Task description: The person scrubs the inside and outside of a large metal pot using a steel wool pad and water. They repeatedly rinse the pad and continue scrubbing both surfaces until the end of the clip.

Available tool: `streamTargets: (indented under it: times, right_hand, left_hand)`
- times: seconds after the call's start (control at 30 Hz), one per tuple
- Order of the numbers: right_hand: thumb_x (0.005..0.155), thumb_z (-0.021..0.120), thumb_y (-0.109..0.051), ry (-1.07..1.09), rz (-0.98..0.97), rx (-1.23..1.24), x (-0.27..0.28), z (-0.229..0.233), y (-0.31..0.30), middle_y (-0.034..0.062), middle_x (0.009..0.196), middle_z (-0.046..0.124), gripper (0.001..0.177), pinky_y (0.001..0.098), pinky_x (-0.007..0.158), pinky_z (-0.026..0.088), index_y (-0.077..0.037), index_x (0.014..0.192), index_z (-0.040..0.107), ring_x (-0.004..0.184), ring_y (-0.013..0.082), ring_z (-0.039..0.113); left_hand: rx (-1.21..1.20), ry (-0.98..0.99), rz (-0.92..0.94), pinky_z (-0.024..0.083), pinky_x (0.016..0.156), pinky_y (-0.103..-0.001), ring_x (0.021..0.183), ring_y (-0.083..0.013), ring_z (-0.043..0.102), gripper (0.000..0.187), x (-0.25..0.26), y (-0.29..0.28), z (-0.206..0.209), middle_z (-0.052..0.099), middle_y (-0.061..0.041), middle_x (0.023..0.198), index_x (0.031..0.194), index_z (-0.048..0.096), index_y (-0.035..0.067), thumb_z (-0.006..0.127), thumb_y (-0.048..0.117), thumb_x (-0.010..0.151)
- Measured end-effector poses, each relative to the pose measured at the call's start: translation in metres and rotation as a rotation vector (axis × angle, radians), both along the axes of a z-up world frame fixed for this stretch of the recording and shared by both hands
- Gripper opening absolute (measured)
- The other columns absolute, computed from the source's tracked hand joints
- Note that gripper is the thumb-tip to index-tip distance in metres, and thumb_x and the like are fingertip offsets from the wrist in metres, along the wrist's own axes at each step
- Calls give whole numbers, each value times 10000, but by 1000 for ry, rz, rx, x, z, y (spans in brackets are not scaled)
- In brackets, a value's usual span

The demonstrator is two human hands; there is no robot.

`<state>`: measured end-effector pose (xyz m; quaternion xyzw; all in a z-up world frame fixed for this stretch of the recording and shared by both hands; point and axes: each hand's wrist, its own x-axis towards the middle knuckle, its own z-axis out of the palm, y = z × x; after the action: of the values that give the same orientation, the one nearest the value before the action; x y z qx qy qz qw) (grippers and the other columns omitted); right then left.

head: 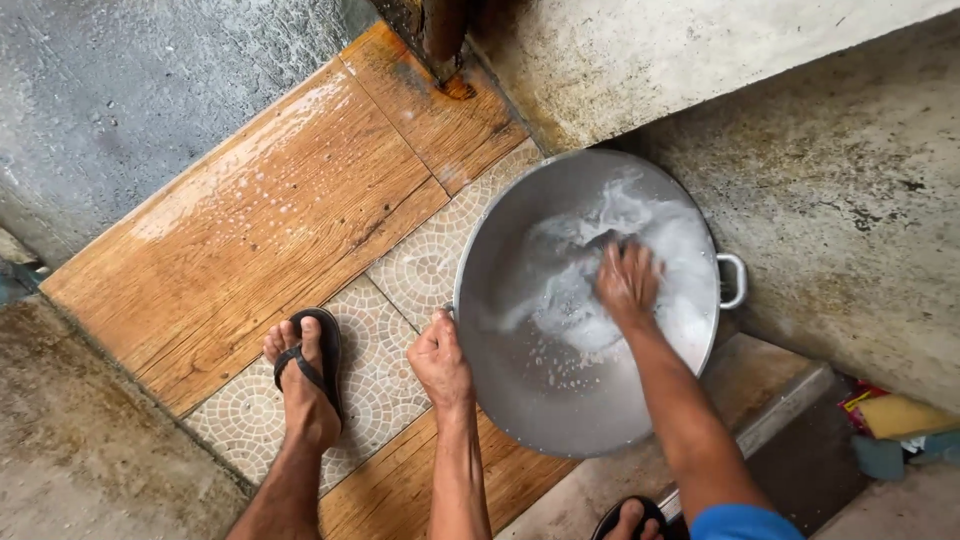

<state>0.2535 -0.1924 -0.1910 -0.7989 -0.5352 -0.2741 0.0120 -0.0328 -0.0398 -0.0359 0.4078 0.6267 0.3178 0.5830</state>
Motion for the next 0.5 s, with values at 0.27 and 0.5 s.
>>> streamTargets:
  times: [0.27,0.5]
  right_hand:
    - [995,483,-425,211,-528,-209,18,-44,-2,133,961,644,317,604,839,450,-208,1193,603,1070,390,611]
    - [976,534,-330,641,-639,-264,-56,-51,35,239,1074,685,461,569,750,506,-53,1338,599,1035,438,651]
  left_hand:
    - [48,-120,-49,294,443,-251,494,-88,322,525,13,16,32,393,32,457,516,478,141,608,189,1022]
    - [93,-130,-46,302,439,-256,475,-94,326,516,12,7,11,404,17,449,512,493,129,616,169,1012]
